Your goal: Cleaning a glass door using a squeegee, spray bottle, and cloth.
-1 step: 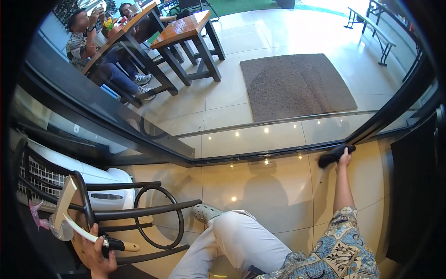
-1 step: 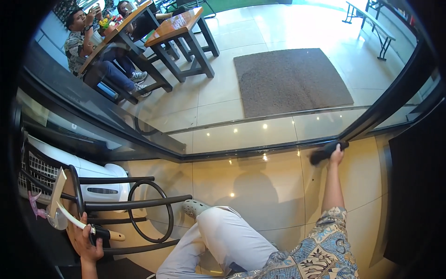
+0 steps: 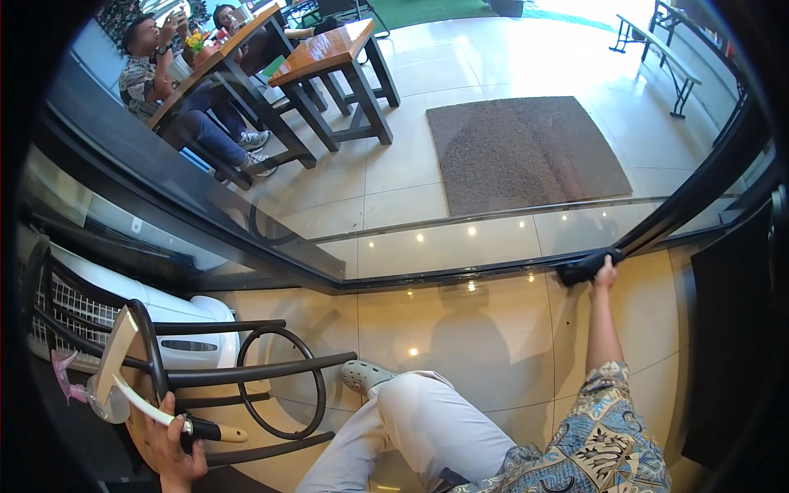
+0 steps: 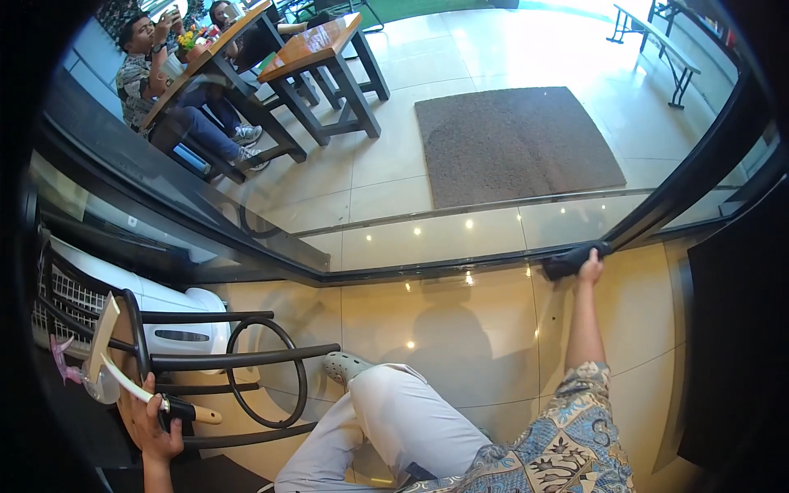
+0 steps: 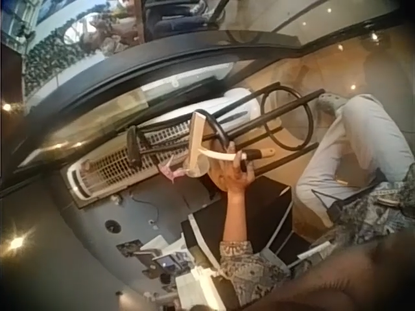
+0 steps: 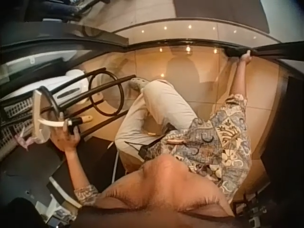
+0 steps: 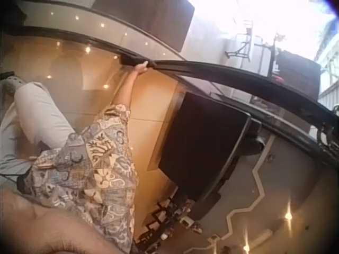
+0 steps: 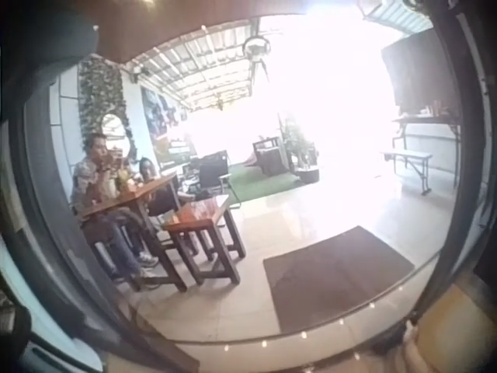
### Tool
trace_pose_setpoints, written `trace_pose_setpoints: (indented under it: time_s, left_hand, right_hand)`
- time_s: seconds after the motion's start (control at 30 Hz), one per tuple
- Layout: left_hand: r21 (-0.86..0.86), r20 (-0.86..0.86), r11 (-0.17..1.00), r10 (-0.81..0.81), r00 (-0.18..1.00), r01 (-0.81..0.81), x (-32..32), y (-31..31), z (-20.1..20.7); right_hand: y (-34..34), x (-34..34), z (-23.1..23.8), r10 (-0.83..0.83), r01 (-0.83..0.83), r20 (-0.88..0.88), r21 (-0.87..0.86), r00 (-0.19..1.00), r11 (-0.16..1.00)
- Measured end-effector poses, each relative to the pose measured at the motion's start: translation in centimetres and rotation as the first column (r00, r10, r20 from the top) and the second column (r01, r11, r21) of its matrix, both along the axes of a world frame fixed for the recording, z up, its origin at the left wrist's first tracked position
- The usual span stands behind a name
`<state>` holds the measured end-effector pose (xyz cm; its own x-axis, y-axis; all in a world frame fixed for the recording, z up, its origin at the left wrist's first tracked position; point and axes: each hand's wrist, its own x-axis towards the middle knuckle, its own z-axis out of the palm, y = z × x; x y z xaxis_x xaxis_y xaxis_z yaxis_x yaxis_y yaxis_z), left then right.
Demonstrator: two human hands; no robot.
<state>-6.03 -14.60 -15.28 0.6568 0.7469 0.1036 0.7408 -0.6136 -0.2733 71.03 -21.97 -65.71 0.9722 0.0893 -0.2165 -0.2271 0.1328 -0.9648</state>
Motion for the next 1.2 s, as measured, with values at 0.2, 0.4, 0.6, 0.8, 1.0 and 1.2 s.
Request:
trace_pose_setpoints:
  time_s: [0.2,0.4,0.6,0.8,1.0,1.2]
  left_hand:
    - [-0.007,-0.003,1.0,0.026,1.0,-0.026,0.5,-0.4,0.3]
    - [-0.021,-0.005,1.0,0.006,1.0,-0.006,0.2,0.0,0.4]
    - [-0.026,-0.014,1.0,0.005,1.0,-0.005,0.8,0.4,0.1]
    - [0.006,-0.024,0.999,0.033,0.999,-0.033,0.3,-0.3,0.7]
    - [-0.013,0.03,1.0,-0.008,1.0,0.008,1.3,0.6,0.4]
    - [0.002,0.05,1.0,-0.019,0.999,0.018,1.3,0.5,0.5]
  right_hand:
    - [11.8,-16.1,3.3,-0.106,0.077,-0.078,-0.311,0.991,0.947]
    - [16.8,-26.8,6.5,0.009,-0.156,-0.292,-0.485,0.956,0.861]
    - [21.3,-36.3,7.9,0.185,-0.396,-0.43,-0.477,0.883,0.785]
    - [26.0,-47.5,10.4,0.403,-0.607,-0.535,-0.285,0.743,0.742]
    - [29.9,-55.5,10.8,0.593,-0.61,-0.701,0.282,0.395,0.74]
    - [27.6,-52.0,10.5,0.95,-0.991,-0.295,0.109,-0.105,-0.076]
